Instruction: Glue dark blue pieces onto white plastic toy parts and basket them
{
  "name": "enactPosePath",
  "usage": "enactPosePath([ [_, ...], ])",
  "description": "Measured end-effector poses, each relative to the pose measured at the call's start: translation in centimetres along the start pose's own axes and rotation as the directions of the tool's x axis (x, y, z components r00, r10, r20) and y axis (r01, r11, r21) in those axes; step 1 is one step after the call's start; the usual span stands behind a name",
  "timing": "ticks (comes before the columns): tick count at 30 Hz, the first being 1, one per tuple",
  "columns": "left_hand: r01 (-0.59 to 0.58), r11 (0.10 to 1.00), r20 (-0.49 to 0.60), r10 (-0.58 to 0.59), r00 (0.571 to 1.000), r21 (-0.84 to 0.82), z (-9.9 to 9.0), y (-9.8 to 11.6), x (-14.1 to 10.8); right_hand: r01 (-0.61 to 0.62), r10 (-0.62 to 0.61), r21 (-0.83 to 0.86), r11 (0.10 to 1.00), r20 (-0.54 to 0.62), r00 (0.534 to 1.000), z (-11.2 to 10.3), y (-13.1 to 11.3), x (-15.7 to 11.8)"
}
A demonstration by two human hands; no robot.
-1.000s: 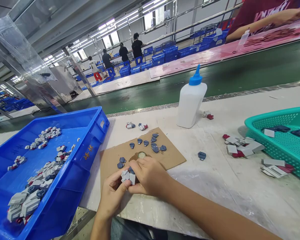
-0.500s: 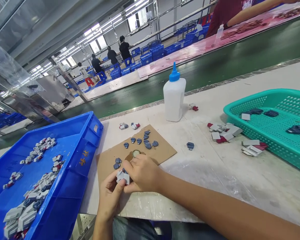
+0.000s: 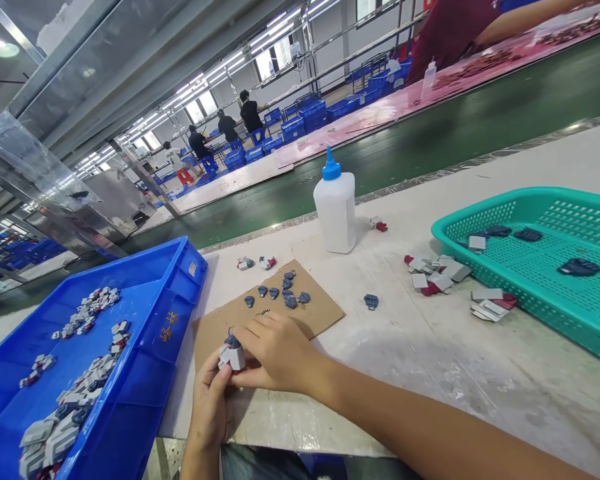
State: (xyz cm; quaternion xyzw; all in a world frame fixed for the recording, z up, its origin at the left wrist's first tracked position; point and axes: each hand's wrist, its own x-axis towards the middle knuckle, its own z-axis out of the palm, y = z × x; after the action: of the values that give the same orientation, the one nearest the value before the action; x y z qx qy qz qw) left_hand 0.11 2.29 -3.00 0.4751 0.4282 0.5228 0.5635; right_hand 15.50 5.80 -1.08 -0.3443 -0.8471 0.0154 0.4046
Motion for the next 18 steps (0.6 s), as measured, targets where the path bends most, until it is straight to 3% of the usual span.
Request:
enactPosePath([
  [4,-0.021,0.999,0.034,0.023,0.999,-0.046,0.2,0.1,0.1,0.020,-0.020,-0.007,1.000,0.028,0.999,-0.2,-0.2,0.1],
  [7,-0.037,0.999,-0.006,0.037,0.999,0.016,0.1,-0.3,0.1,0.039,-0.038,-0.012,0.999,0.071,0.997,-0.3,-0.2,0.1],
  [10,-0.075,0.978,-0.098,0.095,0.991,0.193,0.1,0.0,-0.5,0.090,-0.093,0.027,0.996,0.151,0.984,-0.5,0.0,0.1],
  [12,-0.187,0.906,-0.148,0.259,0.954,0.379,-0.1,1.5,-1.6,0.145,-0.154,0.061,0.987,0.167,0.974,-0.9,0.2,0.2],
  [13,-0.268,0.834,-0.157,0.383,0.910,0.482,-0.4,2.8,-2.2,0.168,-0.177,0.069,0.983,0.152,0.973,-1.1,0.2,0.3],
  [15,-0.407,0.602,-0.133,0.655,0.744,0.687,-1.3,6.0,-3.5,0.196,-0.201,0.066,0.978,0.077,0.977,-1.5,0.2,0.6],
  [17,-0.352,0.318,-0.082,0.833,0.548,0.880,-2.9,9.3,-4.5,0.209,-0.210,0.054,0.976,0.004,0.978,-1.7,0.2,0.8],
  [18,-0.253,0.208,-0.058,0.866,0.496,0.945,-4.0,10.8,-4.9,0.219,-0.218,0.048,0.975,-0.021,0.976,-1.7,0.1,0.9],
])
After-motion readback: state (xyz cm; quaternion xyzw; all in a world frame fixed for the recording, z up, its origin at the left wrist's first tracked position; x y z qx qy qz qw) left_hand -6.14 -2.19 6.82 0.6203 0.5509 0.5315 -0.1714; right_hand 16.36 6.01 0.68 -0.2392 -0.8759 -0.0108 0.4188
